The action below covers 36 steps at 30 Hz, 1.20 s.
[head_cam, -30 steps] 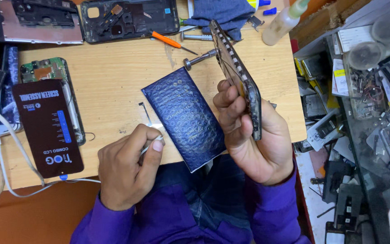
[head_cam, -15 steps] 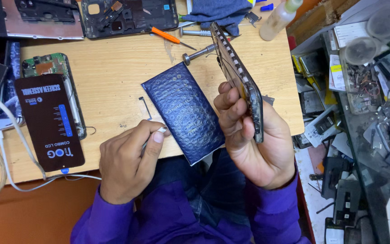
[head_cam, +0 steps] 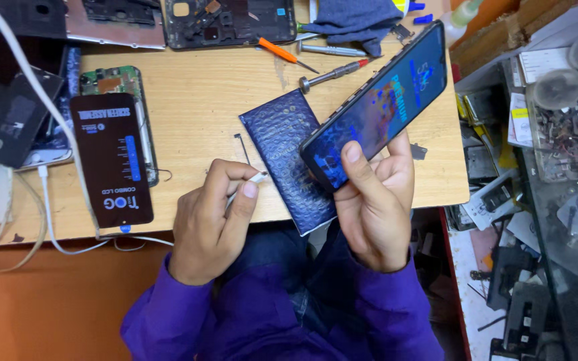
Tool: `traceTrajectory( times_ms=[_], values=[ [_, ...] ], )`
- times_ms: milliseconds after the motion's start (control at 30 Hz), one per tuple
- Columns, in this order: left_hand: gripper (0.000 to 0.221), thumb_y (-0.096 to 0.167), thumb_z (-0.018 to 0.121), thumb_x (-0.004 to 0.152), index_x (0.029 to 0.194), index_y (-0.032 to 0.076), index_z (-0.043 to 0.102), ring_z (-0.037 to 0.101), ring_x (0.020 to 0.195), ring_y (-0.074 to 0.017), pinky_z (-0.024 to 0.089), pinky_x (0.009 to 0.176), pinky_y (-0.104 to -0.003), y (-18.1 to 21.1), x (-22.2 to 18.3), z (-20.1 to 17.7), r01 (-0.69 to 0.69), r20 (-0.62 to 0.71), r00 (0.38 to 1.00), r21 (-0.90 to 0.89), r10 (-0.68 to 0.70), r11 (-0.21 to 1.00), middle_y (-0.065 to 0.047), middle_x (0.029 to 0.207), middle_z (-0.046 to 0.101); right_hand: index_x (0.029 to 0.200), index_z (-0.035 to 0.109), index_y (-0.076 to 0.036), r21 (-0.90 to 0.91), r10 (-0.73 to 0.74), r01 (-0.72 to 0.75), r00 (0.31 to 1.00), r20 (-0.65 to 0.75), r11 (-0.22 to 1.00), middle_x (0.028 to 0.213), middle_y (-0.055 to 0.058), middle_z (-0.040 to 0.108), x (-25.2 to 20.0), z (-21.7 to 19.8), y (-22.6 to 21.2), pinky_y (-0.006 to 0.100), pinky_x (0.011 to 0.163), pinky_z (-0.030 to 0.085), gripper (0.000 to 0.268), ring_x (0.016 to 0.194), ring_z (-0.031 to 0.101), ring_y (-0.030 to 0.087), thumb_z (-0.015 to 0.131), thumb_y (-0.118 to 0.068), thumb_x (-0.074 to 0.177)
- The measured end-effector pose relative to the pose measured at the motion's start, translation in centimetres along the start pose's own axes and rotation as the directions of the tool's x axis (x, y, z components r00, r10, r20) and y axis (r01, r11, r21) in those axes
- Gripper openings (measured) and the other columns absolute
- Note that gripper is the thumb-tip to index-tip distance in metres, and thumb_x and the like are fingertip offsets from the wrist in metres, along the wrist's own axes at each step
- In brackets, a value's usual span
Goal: The person cleans the back of a smartphone with a toothbrush, then assembles the device by inserting a battery and connecting internal components. They test the phone by plugging in a charging cable and observing the screen display.
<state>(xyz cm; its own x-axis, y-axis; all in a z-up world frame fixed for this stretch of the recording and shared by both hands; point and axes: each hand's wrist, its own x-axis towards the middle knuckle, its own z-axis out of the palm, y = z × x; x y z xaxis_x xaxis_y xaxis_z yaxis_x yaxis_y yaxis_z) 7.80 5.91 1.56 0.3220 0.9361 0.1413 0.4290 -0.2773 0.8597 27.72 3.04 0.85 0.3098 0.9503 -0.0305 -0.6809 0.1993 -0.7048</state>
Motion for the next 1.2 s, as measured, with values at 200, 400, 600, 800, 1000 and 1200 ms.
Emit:
traceTrajectory(
  times_ms=[200, 400, 600, 800, 1000, 1200],
  values=[
    [0.014, 0.014, 0.062, 0.103, 0.108, 0.001, 0.064, 0.069, 0.070, -0.0066, 0.055, 0.063, -0.023, 1.8, -1.3, 2.2, 0.099, 0.014, 0.995, -0.367, -0.101, 0.925, -0.005, 0.078, 0.073, 0.148, 0.038, -0.003, 0.037, 0.002, -0.004, 0.999, 0.047, 0.999, 0.129, 0.014, 0.063, 1.0, -0.5, 1.7, 0.044, 0.098, 0.060, 0.050, 0.112, 0.069, 0.023, 0.063, 0.000, 0.105],
    [0.015, 0.015, 0.064, 0.103, 0.107, 0.001, 0.066, 0.070, 0.068, -0.0079, 0.053, 0.061, -0.023, 2.4, -0.5, 3.3, 0.157, 0.030, 0.987, -0.354, -0.156, 0.922, -0.005, 0.075, 0.075, 0.139, 0.043, 0.001, 0.011, 0.021, -0.021, 0.998, 0.063, 1.000, 0.120, 0.016, 0.066, 1.1, -1.8, 1.9, 0.041, 0.088, 0.064, 0.038, 0.102, 0.072, 0.024, 0.063, -0.004, 0.107],
    [0.016, 0.016, 0.063, 0.104, 0.108, 0.001, 0.066, 0.073, 0.070, -0.0080, 0.056, 0.063, -0.023, 2.6, -0.3, 3.5, 0.136, -0.003, 0.989, -0.359, -0.147, 0.924, -0.006, 0.078, 0.076, 0.138, 0.043, 0.001, 0.006, 0.052, -0.052, 0.998, 0.030, 0.999, 0.119, 0.017, 0.066, 1.1, -1.8, 1.9, 0.042, 0.088, 0.063, 0.038, 0.102, 0.072, 0.025, 0.063, -0.004, 0.106],
    [0.015, 0.016, 0.064, 0.103, 0.107, 0.001, 0.066, 0.075, 0.071, -0.0088, 0.056, 0.062, -0.023, 2.8, -0.3, 3.6, 0.134, -0.020, 0.988, -0.347, -0.151, 0.928, -0.006, 0.080, 0.078, 0.141, 0.042, 0.002, -0.013, 0.018, -0.018, 0.998, 0.065, 1.000, 0.123, 0.018, 0.065, 1.0, -1.5, 1.9, 0.043, 0.095, 0.062, 0.038, 0.107, 0.072, 0.025, 0.062, -0.002, 0.109],
    [0.015, 0.016, 0.065, 0.102, 0.105, 0.002, 0.066, 0.077, 0.070, -0.0107, 0.056, 0.061, -0.025, 3.2, -0.3, 3.5, 0.135, -0.046, 0.987, -0.292, -0.155, 0.947, -0.007, 0.078, 0.078, 0.146, 0.039, 0.001, -0.023, -0.008, 0.009, 0.999, 0.046, 1.000, 0.131, 0.018, 0.063, 0.8, -0.8, 1.7, 0.043, 0.104, 0.060, 0.046, 0.116, 0.069, 0.024, 0.061, 0.002, 0.106],
    [0.015, 0.017, 0.065, 0.102, 0.105, 0.003, 0.064, 0.079, 0.070, -0.0134, 0.058, 0.060, -0.027, 3.3, -0.4, 3.1, 0.128, -0.048, 0.989, -0.226, -0.142, 0.966, -0.008, 0.079, 0.078, 0.152, 0.036, 0.000, -0.089, -0.130, 0.137, 0.989, 0.074, 0.987, 0.135, 0.015, 0.060, 0.2, -0.2, 2.2, 0.036, 0.110, 0.054, 0.054, 0.123, 0.063, 0.019, 0.065, 0.008, 0.108]
  ],
)
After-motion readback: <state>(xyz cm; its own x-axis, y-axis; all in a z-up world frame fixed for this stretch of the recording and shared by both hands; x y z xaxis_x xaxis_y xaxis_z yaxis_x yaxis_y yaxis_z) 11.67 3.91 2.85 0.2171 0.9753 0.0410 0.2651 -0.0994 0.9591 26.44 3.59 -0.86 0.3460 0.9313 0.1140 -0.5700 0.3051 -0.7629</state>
